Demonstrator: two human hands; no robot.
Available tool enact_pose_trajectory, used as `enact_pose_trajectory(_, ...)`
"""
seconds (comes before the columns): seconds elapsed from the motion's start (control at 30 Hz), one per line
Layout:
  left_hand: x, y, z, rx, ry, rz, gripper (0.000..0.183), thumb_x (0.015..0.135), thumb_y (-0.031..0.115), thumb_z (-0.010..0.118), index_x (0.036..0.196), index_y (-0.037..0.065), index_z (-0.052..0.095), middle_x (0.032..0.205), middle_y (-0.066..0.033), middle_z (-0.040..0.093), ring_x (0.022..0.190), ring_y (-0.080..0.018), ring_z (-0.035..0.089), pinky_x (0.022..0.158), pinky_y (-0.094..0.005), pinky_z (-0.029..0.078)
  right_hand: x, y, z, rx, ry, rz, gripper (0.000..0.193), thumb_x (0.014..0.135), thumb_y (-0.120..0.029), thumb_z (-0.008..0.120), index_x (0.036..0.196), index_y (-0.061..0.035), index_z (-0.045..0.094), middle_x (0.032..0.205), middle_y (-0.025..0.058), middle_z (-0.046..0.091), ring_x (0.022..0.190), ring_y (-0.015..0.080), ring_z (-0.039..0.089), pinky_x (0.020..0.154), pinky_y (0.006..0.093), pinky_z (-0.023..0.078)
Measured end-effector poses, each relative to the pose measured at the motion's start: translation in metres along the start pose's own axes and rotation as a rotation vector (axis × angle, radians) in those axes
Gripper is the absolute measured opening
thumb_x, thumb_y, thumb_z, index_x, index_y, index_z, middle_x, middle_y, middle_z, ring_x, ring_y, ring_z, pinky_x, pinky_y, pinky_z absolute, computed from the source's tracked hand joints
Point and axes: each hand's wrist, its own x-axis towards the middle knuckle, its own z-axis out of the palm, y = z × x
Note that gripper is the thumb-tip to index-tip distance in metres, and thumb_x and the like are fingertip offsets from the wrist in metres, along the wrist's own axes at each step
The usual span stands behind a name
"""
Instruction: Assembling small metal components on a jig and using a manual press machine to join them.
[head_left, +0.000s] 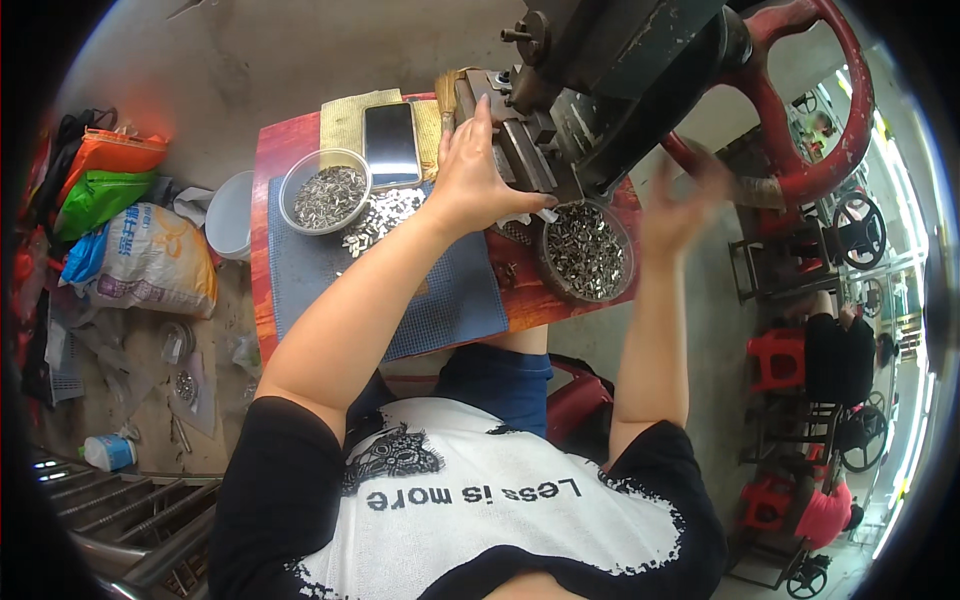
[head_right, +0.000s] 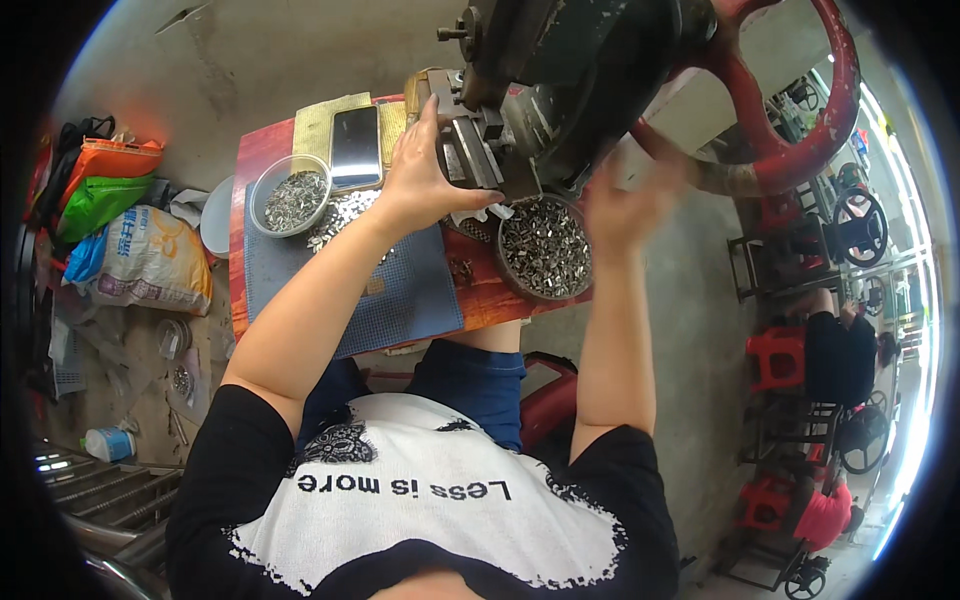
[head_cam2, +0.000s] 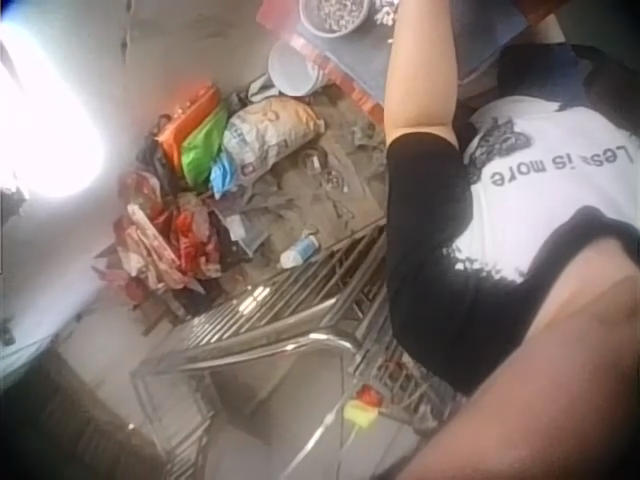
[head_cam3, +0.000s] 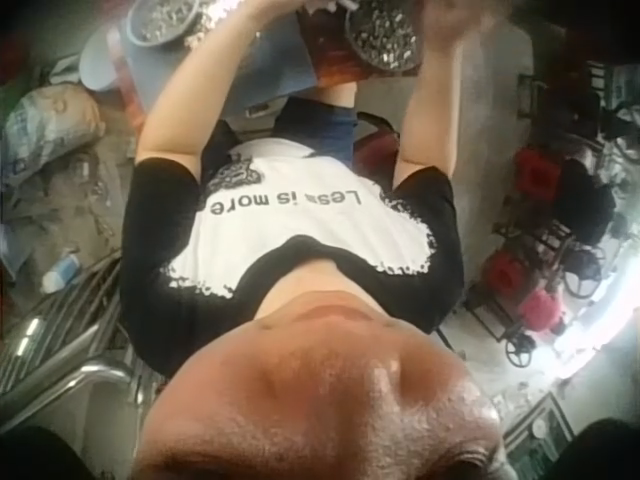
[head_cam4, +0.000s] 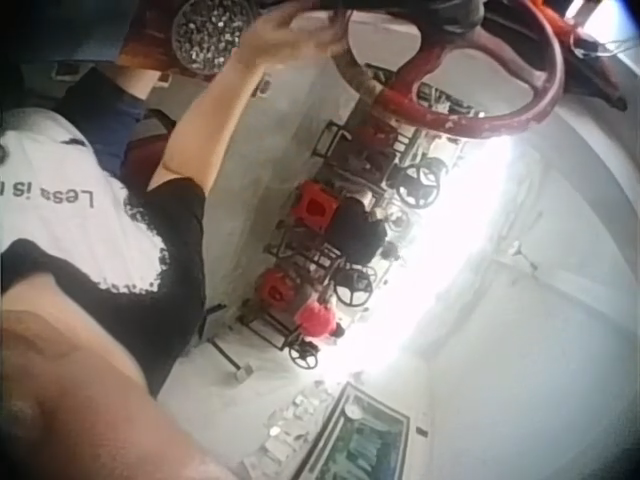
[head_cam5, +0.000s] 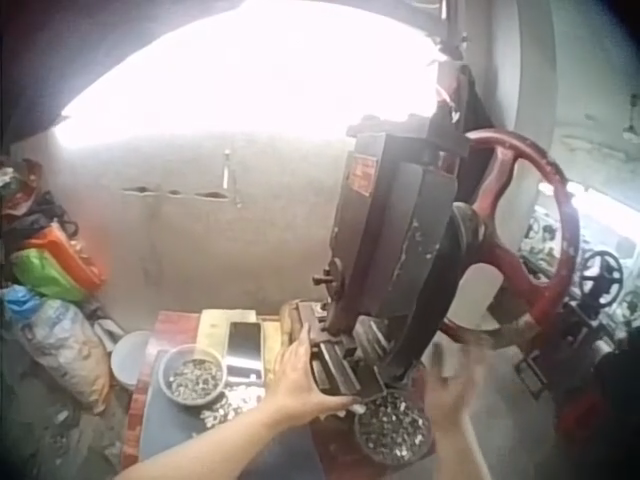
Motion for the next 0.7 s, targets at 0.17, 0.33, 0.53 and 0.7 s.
enact_pose_trajectory(0.17,0.000,-0.001,-0.002,-0.029,0.004,0.015,0.143,0.050,0.051,0.092,0.150,-0.012,0.013,0.141,-0.0264,0.045,0.138,-0.0365,0.038,0.119,-0.0523,0.015,-0.010,-0.028,0.041,0.196,-0.584,-0.115,0.026,0.086,-0.018,0.068,0.109,-0.0068,0.067,0.100,0.0113,0.064,0.102,0.0334,0.056,0.089,0.0429,0.043)
enact_pose_trajectory(0.33,0.002,-0.003,0.000,-0.044,0.014,0.063,0.141,0.050,0.050,0.092,0.151,-0.011,0.014,0.140,-0.0262,0.045,0.138,-0.0363,0.038,0.119,-0.0516,0.015,-0.006,-0.033,0.042,0.270,-0.647,-0.061,0.024,0.084,-0.016,0.070,0.103,-0.0013,0.069,0.098,0.0137,0.066,0.097,0.0323,0.060,0.087,0.0406,0.046)
enact_pose_trajectory(0.53,-0.015,0.036,-0.002,-0.016,0.079,0.365,0.136,0.050,0.040,0.093,0.153,-0.004,0.015,0.145,-0.0229,0.041,0.143,-0.0357,0.032,0.121,-0.0515,0.012,-0.003,-0.035,-0.007,0.661,-0.780,0.706,0.035,0.093,-0.023,0.068,0.113,0.0058,0.065,0.097,0.0136,0.071,0.089,0.0197,0.066,0.081,0.0289,0.050)
enact_pose_trajectory(0.7,-0.030,0.065,0.025,0.061,-0.024,0.475,0.134,0.050,0.035,0.093,0.153,-0.003,0.016,0.145,-0.0212,0.043,0.143,-0.0366,0.031,0.119,-0.0603,0.009,-0.025,-0.019,-0.040,0.810,-0.817,0.971,0.029,0.095,-0.021,0.064,0.107,0.0062,0.067,0.097,0.0068,0.071,0.089,0.0119,0.063,0.081,0.0267,0.049)
